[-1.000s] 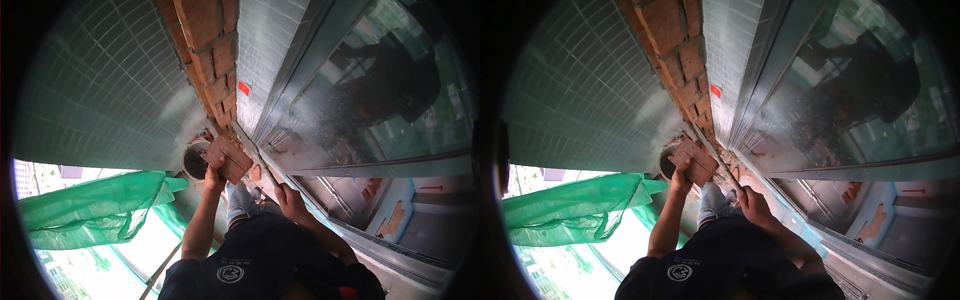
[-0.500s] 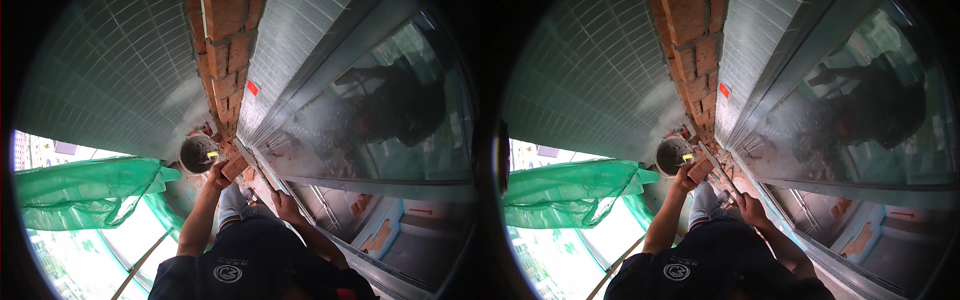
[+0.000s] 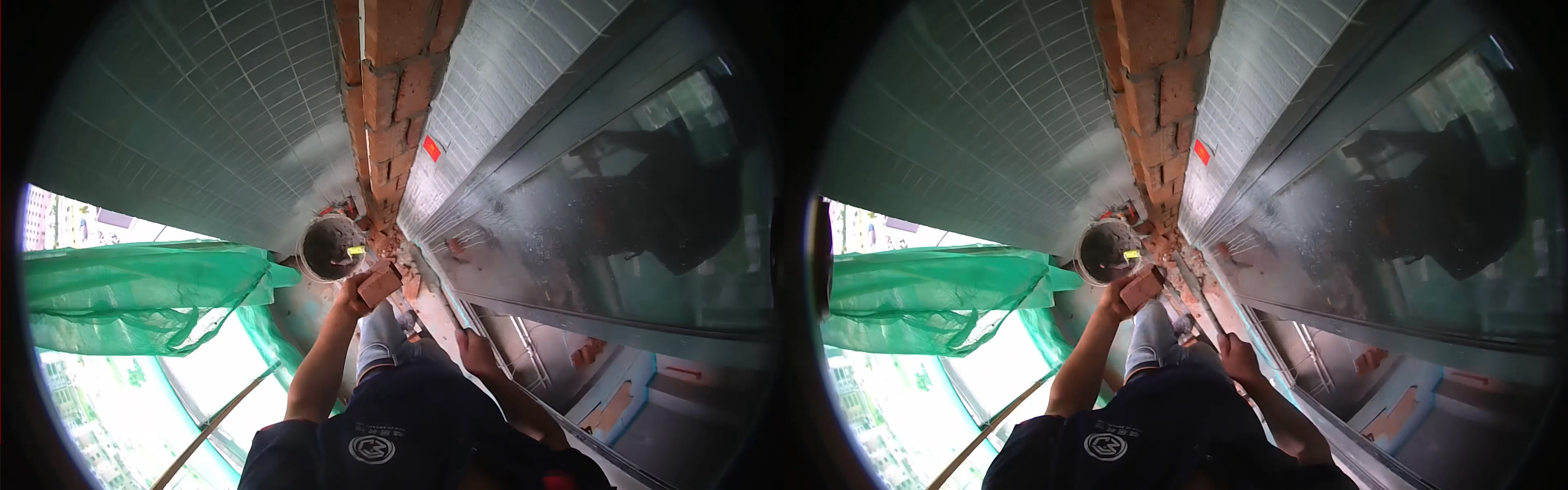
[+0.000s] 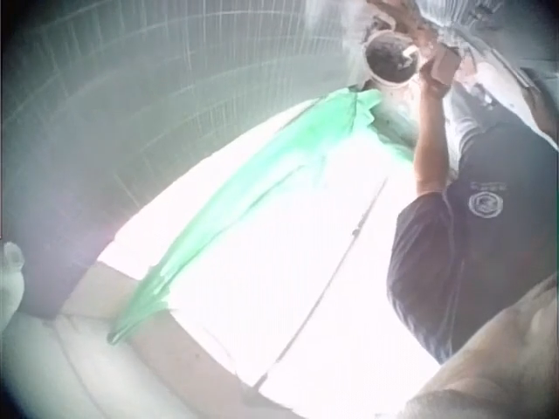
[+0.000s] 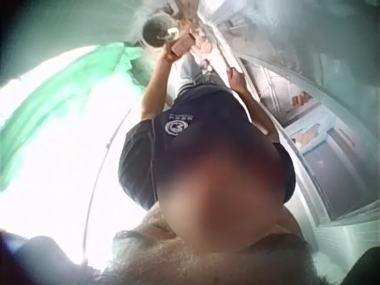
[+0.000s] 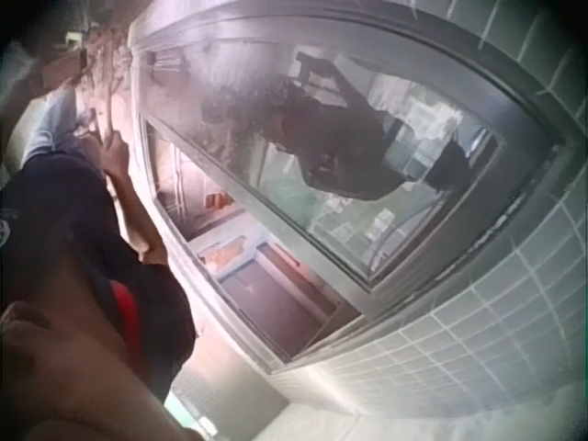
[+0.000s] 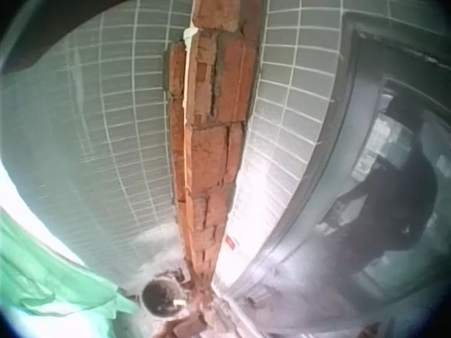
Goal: The person applies mortar to a brick column using a trowel, walks over to a stack of bricks on a metal stand, and uses a handheld power saw to cut a brick into a smaller piece.
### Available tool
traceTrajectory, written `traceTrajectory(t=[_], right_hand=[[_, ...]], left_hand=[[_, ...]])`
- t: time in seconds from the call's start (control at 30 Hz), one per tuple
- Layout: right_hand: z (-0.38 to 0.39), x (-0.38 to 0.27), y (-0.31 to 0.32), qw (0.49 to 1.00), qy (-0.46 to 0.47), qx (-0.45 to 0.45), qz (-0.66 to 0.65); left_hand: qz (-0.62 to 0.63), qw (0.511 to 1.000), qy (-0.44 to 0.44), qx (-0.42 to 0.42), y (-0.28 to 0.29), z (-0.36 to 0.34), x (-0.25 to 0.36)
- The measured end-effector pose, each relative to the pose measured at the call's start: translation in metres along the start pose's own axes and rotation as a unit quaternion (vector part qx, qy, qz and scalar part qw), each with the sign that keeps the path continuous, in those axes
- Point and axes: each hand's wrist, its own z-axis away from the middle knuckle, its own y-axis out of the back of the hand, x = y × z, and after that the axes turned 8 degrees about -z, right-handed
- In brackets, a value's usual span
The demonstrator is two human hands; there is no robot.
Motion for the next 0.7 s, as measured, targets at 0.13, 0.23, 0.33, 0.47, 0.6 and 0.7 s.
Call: traceTrajectory(t=[0.13, 0.23, 0.33, 0.47, 0.6, 0.7], right_hand=[[0.002, -0.034, 0.03, 0.999, 0.012, 0.005, -0.053], [-0.001, -0.037, 0.036, 0.998, 0.028, 0.011, -0.062], [-0.001, -0.043, 0.036, 0.996, 0.023, 0.001, -0.082], [0.001, -0.062, 0.023, 0.993, 0.03, -0.018, -0.114], [-0.013, -0.056, 0.002, 0.996, 0.037, -0.02, -0.075], [-0.019, -0.06, 0.008, 0.999, 0.027, -0.025, -0.022]], left_hand=[[0.055, 0.994, -0.009, -0.091, -0.013, 0.023, -0.004], [0.036, 0.993, -0.057, -0.094, -0.03, 0.045, -0.008], [-0.034, 0.994, -0.092, -0.05, -0.046, 0.054, -0.005], [-0.126, 0.975, -0.183, 0.008, -0.044, 0.047, -0.008], [-0.162, 0.955, -0.247, 0.029, -0.072, 0.048, -0.017], [-0.171, 0.95, -0.257, 0.045, -0.074, 0.05, -0.02]])
